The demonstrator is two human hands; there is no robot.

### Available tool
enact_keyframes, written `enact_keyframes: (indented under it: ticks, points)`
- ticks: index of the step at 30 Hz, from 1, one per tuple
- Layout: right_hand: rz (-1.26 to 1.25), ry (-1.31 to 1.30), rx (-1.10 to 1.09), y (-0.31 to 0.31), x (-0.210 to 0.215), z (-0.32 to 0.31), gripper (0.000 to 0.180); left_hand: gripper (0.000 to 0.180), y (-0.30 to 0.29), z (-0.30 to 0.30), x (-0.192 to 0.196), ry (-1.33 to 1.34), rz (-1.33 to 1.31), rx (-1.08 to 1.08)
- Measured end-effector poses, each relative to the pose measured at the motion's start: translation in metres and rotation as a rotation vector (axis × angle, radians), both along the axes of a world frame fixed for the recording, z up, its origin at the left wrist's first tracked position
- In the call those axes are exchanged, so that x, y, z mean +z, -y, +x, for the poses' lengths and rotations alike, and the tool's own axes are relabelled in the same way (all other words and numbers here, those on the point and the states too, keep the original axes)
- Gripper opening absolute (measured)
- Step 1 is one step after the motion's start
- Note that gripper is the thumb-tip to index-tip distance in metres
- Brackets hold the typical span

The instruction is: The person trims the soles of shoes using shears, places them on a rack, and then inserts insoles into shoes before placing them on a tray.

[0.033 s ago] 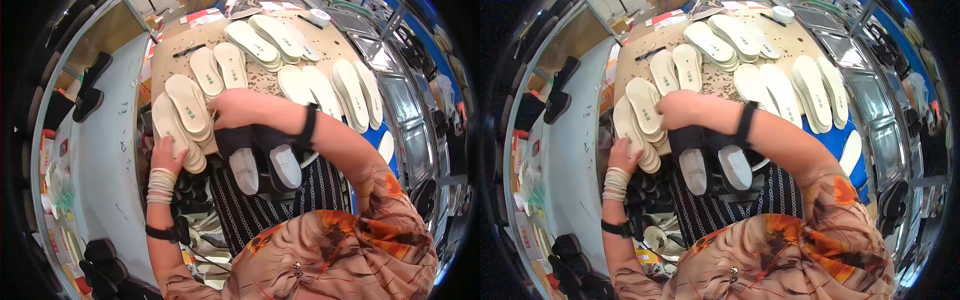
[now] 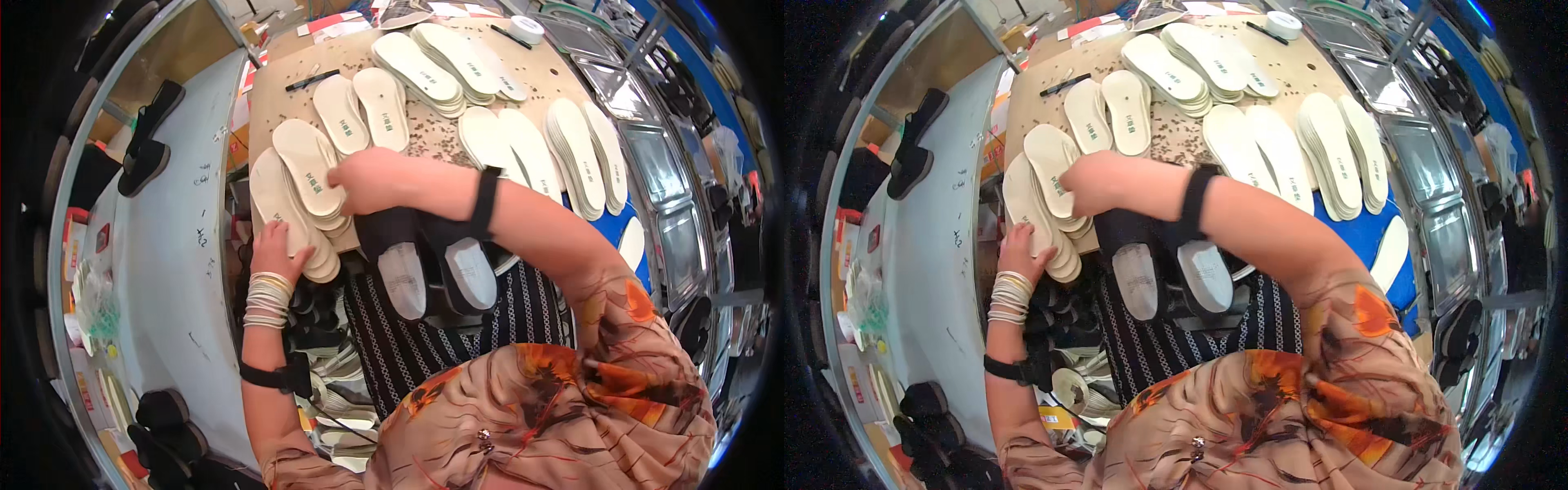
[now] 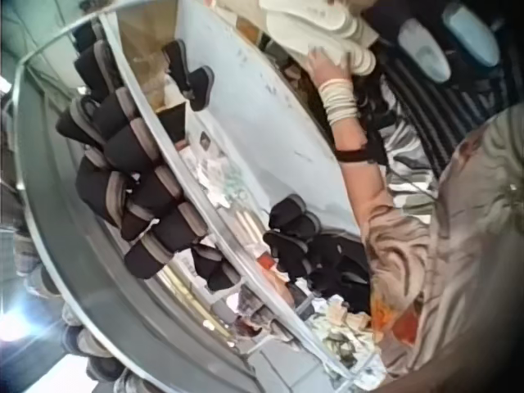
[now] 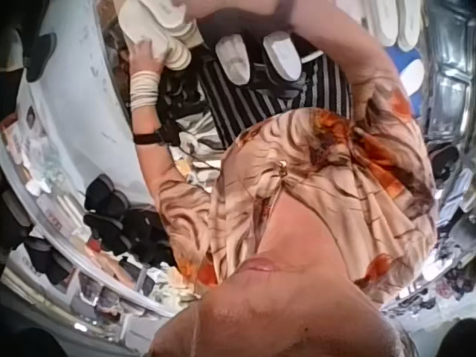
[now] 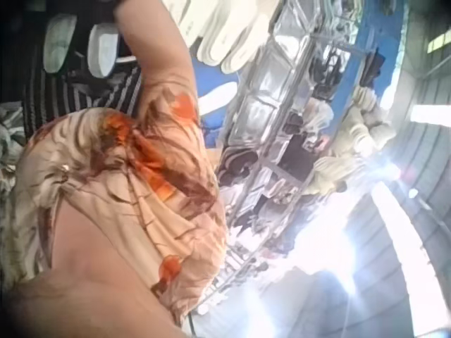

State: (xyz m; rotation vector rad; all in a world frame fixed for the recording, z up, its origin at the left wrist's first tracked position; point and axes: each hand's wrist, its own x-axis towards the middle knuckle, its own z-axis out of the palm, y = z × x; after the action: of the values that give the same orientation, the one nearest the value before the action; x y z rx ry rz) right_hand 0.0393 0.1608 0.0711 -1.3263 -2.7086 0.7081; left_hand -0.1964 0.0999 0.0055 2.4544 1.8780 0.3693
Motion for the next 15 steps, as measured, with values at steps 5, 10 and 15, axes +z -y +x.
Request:
enact_keyframes:
  ticks: [5,10,15]
  points:
    - [0.324,-0.045,0.165,-0.031,-0.068,-0.049,0.028,0.042,-0.014,-0.006,-0.006,0.109,-0.135,-0.051]
    - [0.247,-0.034,0.230,-0.043,-0.076,-0.051,0.022,0.030,-0.010,0.022,0.001,-0.132,-0.191,0.051]
    - [0.338,-0.188,0.227,-0.038,-0.091,-0.041,0.021,0.020,-0.015,0.031,0.000,-0.184,-0.190,0.149]
